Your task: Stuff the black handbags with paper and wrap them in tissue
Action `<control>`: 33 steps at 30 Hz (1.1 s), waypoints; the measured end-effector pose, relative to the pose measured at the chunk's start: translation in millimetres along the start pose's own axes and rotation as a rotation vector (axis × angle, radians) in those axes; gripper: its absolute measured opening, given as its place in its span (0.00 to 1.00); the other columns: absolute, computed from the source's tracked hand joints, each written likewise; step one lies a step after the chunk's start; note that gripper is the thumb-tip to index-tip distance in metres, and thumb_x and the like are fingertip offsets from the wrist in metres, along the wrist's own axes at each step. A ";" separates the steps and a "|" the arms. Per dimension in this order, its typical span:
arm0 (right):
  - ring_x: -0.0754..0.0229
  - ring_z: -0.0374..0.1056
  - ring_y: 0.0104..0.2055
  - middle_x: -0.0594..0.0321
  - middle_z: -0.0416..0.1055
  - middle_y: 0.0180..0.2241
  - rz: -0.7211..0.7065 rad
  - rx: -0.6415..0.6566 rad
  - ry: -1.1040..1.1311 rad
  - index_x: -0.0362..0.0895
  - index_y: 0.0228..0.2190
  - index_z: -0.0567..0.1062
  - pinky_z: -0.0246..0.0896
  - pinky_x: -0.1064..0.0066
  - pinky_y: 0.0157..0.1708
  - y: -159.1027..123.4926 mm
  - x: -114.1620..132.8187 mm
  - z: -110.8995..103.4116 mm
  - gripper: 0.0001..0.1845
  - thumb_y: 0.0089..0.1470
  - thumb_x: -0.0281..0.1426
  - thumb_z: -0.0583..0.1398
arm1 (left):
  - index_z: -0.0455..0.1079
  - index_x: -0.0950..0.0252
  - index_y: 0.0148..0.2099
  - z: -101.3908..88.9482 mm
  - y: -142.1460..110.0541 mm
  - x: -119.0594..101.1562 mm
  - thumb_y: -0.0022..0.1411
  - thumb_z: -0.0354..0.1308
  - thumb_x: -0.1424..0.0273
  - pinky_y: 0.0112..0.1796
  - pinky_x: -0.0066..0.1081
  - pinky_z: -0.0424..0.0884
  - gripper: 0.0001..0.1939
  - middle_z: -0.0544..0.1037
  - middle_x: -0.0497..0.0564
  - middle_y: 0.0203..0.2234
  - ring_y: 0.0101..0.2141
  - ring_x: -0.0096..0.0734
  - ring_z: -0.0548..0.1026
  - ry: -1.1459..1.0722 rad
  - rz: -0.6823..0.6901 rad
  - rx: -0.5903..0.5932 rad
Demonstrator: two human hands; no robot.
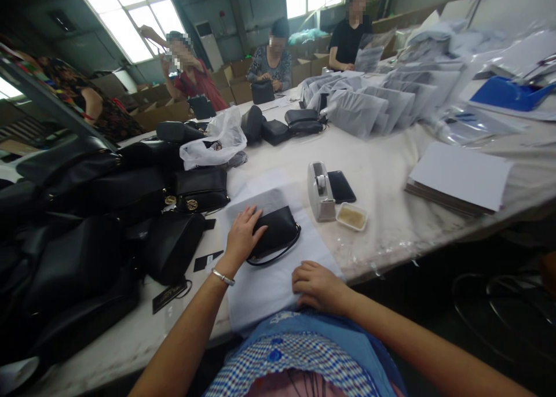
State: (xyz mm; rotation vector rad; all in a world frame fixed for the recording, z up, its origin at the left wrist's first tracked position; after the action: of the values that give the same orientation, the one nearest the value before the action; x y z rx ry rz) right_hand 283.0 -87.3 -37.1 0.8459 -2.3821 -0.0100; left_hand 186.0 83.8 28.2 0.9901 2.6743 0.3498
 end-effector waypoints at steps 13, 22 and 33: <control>0.59 0.73 0.38 0.64 0.79 0.34 0.328 -0.082 0.208 0.47 0.34 0.81 0.62 0.72 0.40 47.9 -19.9 -69.8 0.11 0.59 0.36 0.59 | 0.63 0.63 0.62 -4.4 6.2 8.9 0.68 0.50 0.57 0.63 0.44 0.50 0.25 0.60 0.57 0.65 0.65 0.42 0.54 -0.205 -0.068 0.196; 0.60 0.70 0.31 0.63 0.79 0.30 0.422 -0.038 0.059 0.46 0.32 0.82 0.56 0.73 0.29 119.0 -66.6 -113.0 0.12 0.55 0.37 0.59 | 0.70 0.58 0.56 -32.5 25.6 13.7 0.67 0.39 0.47 0.60 0.39 0.60 0.30 0.67 0.53 0.61 0.62 0.42 0.62 -0.296 0.042 0.477; 0.51 0.71 0.44 0.55 0.76 0.44 0.331 -0.170 -0.138 0.46 0.45 0.76 0.62 0.63 0.44 141.1 -57.0 -129.8 0.22 0.56 0.47 0.59 | 0.73 0.63 0.43 -21.1 17.9 21.6 0.59 0.54 0.80 0.58 0.41 0.64 0.13 0.69 0.57 0.59 0.61 0.41 0.64 -0.240 -0.036 0.250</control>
State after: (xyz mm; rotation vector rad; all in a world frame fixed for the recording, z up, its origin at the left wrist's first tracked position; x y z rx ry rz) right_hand 308.3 82.0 66.4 0.3767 -2.5797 -0.1394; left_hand 174.1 108.6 50.0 0.9799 2.5520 -0.1088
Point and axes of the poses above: each hand's wrist, its own y-axis towards the middle knuckle, its own z-axis out of the palm, x = y × z, the point moved 9 cm from there along y, towards the middle knuckle
